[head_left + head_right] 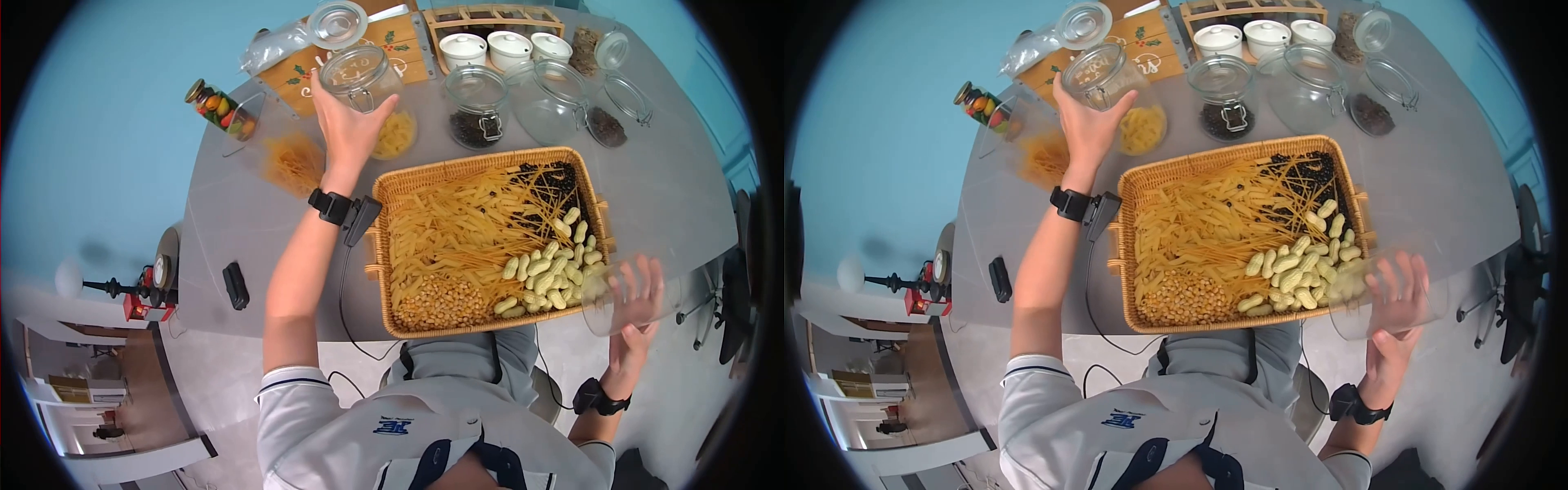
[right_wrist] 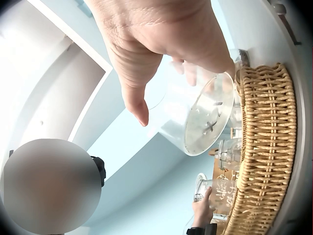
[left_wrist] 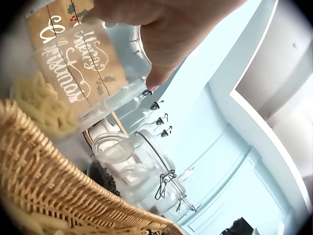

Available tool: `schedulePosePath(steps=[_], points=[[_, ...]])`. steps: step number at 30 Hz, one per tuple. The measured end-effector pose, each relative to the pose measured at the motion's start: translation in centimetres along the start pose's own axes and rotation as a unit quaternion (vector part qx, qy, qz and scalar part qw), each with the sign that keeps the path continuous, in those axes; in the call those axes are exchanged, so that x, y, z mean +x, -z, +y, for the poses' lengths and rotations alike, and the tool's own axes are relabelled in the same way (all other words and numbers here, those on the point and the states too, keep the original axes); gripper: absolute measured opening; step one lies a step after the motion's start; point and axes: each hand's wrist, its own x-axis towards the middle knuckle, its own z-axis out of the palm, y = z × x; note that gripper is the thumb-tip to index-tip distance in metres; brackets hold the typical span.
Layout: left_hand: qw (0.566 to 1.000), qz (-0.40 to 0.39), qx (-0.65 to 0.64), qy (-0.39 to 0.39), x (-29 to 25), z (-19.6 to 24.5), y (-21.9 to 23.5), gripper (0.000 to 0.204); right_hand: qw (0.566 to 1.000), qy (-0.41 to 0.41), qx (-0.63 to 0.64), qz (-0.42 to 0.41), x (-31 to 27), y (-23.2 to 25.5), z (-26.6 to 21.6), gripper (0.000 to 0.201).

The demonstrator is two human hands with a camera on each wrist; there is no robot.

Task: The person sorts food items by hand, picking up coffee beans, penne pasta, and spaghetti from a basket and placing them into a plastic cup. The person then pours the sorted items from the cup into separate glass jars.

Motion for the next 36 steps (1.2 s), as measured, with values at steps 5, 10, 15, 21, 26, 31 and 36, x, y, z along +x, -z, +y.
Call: schedulePosePath(steps=[5,10,15,21,26,31,36], points=[[0.999,-0.013,0.024,-0.028,-0.1,0.0,-0.8,0.124,1.0,-0.005,-0.017,-0.021,0.0,-0.6,-0.3,0.124],[0.998,-0.026,0.049,-0.018,-1.4,0.2,1.4,0.118,0.995,0.027,-0.057,-0.076,0.3,-2.9,-0.8,0.123],[0.964,-0.144,-0.223,0.013,-5.4,3.6,6.8,0.094,0.976,0.047,-0.127,-0.171,2.9,-7.8,-1.9,0.115],[0.778,-0.369,-0.506,0.051,-10.1,6.6,7.5,0.102,0.887,0.086,-0.317,-0.325,5.1,-20.4,-1.8,0.103],[0.75,-0.255,-0.591,0.151,-10.0,4.1,8.5,0.096,0.881,0.066,-0.256,-0.393,6.0,-23.9,0.6,0.089],[0.824,-0.091,-0.542,0.138,-8.7,0.0,10.6,0.087,0.823,0.064,-0.348,-0.445,11.3,-22.1,2.9,0.047],[0.916,0.043,-0.388,0.092,-8.8,-0.9,11.9,0.097,0.672,0.232,-0.494,-0.5,13.9,-21.9,6.2,0.03]])
